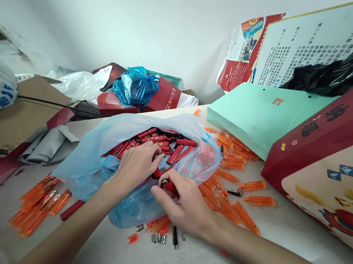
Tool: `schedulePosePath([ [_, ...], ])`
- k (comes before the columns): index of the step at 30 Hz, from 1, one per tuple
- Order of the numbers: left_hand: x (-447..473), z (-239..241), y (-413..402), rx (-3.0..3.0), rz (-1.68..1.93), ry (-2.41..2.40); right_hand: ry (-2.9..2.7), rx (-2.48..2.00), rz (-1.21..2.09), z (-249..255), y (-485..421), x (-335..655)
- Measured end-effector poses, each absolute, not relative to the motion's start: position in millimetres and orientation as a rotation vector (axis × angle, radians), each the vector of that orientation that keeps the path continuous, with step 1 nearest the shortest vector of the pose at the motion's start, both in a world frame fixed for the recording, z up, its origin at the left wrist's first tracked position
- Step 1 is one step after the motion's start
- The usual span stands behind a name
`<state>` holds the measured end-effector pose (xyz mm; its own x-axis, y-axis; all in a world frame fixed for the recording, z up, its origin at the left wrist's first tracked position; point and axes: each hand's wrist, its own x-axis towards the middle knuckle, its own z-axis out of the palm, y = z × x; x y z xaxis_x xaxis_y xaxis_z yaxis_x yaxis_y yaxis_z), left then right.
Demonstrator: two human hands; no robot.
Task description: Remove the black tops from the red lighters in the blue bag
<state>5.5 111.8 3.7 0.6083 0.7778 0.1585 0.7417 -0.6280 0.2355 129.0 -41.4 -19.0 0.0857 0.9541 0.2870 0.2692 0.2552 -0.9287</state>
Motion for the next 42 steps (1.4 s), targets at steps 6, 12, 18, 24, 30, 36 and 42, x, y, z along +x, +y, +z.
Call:
schedulePosePath([
  [6,10.2,-1.1,111.5,2.743,0.266,1.282,-1.422,-1.254,0.742,-19.9,-40.3,129.7],
  [12,11.6,-1.6,107.7,2.728,0.26,1.245,-1.446,-1.286,0.734,-21.2,-39.6,130.1],
  [18,9.5,4.8,104.7,2.575,0.401,1.197,-1.436,-1.245,0.734,-24.0,-38.8,130.3],
  [24,-21.2,30.3,72.8,2.288,0.512,0.952,-1.44,-1.223,0.763,-19.9,-40.2,131.2],
  [30,-50.1,28.4,35.0,1.787,0.713,0.928,-1.472,-1.128,0.797,-19.2,-45.1,130.1],
  [36,-54.4,23.4,24.8,1.676,0.853,0.843,-1.494,-1.091,0.825,-18.2,-47.5,131.6],
  [42,-51.0,18.0,17.8,1.552,1.022,0.92,-1.5,-1.129,0.848,-19.8,-49.1,133.2],
])
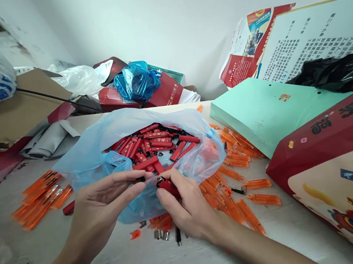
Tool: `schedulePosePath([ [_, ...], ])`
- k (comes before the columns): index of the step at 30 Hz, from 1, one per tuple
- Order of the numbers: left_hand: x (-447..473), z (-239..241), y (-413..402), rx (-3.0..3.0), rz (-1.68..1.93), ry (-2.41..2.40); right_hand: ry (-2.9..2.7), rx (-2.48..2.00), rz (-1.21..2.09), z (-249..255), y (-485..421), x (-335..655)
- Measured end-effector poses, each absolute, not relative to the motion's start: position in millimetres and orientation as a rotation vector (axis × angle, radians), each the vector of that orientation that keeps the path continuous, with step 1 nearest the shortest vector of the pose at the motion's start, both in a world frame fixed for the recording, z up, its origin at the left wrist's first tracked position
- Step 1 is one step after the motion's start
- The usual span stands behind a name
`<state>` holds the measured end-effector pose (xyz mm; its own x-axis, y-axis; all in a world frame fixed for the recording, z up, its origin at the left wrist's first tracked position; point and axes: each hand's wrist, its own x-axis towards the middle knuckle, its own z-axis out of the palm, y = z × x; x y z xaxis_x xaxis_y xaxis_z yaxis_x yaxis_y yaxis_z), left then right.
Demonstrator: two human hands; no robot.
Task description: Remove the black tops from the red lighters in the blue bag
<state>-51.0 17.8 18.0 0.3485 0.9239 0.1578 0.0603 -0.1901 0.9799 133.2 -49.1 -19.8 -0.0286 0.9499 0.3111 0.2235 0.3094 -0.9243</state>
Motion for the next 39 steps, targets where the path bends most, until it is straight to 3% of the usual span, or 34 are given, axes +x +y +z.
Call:
schedulePosePath([
  [39,-44.4,4.1,-1.1,2.128,1.436,0.713,-1.628,-1.031,0.73,-24.4,-51.2,134.1],
])
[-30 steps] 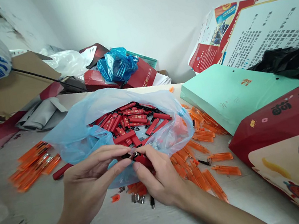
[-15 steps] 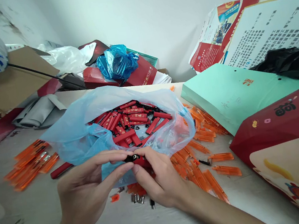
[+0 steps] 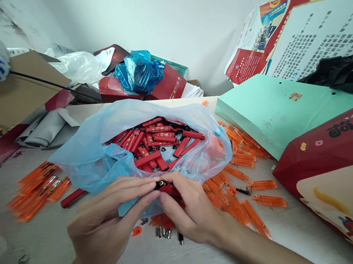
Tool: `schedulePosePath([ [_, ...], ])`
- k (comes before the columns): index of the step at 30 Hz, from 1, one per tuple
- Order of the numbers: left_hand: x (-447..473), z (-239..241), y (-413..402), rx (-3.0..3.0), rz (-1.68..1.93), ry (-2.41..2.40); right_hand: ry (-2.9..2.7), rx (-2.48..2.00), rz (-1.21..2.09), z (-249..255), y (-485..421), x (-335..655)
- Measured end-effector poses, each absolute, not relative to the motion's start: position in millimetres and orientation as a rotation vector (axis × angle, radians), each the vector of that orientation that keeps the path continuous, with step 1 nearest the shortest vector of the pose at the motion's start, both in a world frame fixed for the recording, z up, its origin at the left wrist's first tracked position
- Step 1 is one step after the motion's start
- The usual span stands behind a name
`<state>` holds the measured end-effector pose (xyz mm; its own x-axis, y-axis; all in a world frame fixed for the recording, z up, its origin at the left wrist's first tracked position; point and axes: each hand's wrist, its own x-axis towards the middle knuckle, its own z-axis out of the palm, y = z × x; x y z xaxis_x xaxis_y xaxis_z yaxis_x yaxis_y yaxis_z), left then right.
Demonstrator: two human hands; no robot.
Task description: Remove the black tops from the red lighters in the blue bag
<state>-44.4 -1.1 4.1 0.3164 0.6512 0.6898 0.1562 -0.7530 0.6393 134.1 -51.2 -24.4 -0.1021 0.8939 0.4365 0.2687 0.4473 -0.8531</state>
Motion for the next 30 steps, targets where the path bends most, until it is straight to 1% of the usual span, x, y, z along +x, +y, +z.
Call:
schedulePosePath([
  [4,-43.9,1.9,2.2,2.212,1.497,0.593,-1.645,-0.997,0.709,-26.5,-51.1,134.6],
  [11,-42.6,3.0,-2.3,2.175,1.47,0.598,-1.674,-0.953,0.683,-24.7,-52.3,132.2],
  [15,-41.0,0.9,-4.9,2.117,1.446,0.616,-1.671,-0.939,0.748,-23.7,-51.0,131.5],
  [21,-38.7,-4.6,-6.8,2.045,1.422,0.644,-1.561,-0.943,0.923,-22.3,-49.9,126.4],
  [30,-37.0,-8.8,-11.5,1.764,1.264,0.832,-1.209,-0.827,1.47,-20.4,-56.0,112.9],
])
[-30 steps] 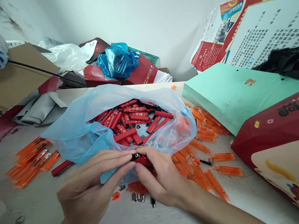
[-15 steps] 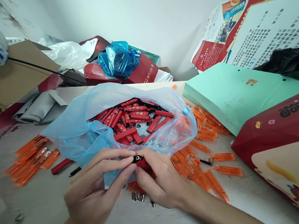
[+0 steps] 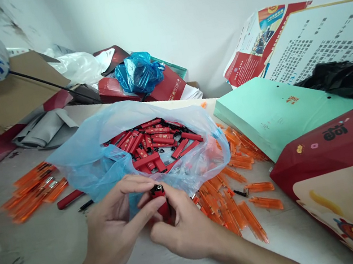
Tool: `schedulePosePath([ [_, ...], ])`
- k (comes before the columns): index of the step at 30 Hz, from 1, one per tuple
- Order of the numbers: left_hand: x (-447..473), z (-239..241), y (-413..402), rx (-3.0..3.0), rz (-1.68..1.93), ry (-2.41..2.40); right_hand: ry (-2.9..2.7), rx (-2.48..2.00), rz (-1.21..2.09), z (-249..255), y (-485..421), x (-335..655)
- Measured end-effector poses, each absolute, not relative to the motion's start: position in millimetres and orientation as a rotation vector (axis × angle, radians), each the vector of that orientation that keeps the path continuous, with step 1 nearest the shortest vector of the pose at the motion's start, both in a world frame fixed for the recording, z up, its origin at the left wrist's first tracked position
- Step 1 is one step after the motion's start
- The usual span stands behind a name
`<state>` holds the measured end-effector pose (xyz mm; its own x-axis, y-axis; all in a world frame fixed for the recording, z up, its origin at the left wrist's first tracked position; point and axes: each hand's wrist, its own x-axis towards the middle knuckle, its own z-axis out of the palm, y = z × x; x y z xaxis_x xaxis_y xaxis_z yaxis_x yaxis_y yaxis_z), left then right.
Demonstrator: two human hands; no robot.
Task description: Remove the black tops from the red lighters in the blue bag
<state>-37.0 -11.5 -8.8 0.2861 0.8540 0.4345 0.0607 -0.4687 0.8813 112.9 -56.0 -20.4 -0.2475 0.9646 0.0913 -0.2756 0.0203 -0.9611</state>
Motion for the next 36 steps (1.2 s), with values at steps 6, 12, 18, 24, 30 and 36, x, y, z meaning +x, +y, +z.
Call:
schedulePosePath([
  [6,-36.5,-13.2,-11.5,1.684,1.205,0.787,-1.088,-0.753,1.604,-14.9,-53.8,110.9],
  [12,-36.1,-11.5,-10.8,1.595,1.12,0.753,-1.056,-0.782,1.632,-11.6,-56.5,107.5],
  [18,-32.8,-9.1,-10.5,1.504,1.125,0.745,-1.072,-0.761,1.606,-8.5,-55.7,102.7],
  [24,-30.7,-14.8,-13.9,1.459,1.112,0.736,-1.142,-0.809,1.526,-11.7,-56.4,100.2],
  [30,-34.1,-12.2,-15.6,1.581,1.151,0.773,-1.166,-0.803,1.653,-3.4,-55.9,110.3],
  [36,-37.5,-4.5,-16.5,1.568,1.29,0.855,-1.04,-0.804,1.702,-1.2,-54.0,113.8],
])
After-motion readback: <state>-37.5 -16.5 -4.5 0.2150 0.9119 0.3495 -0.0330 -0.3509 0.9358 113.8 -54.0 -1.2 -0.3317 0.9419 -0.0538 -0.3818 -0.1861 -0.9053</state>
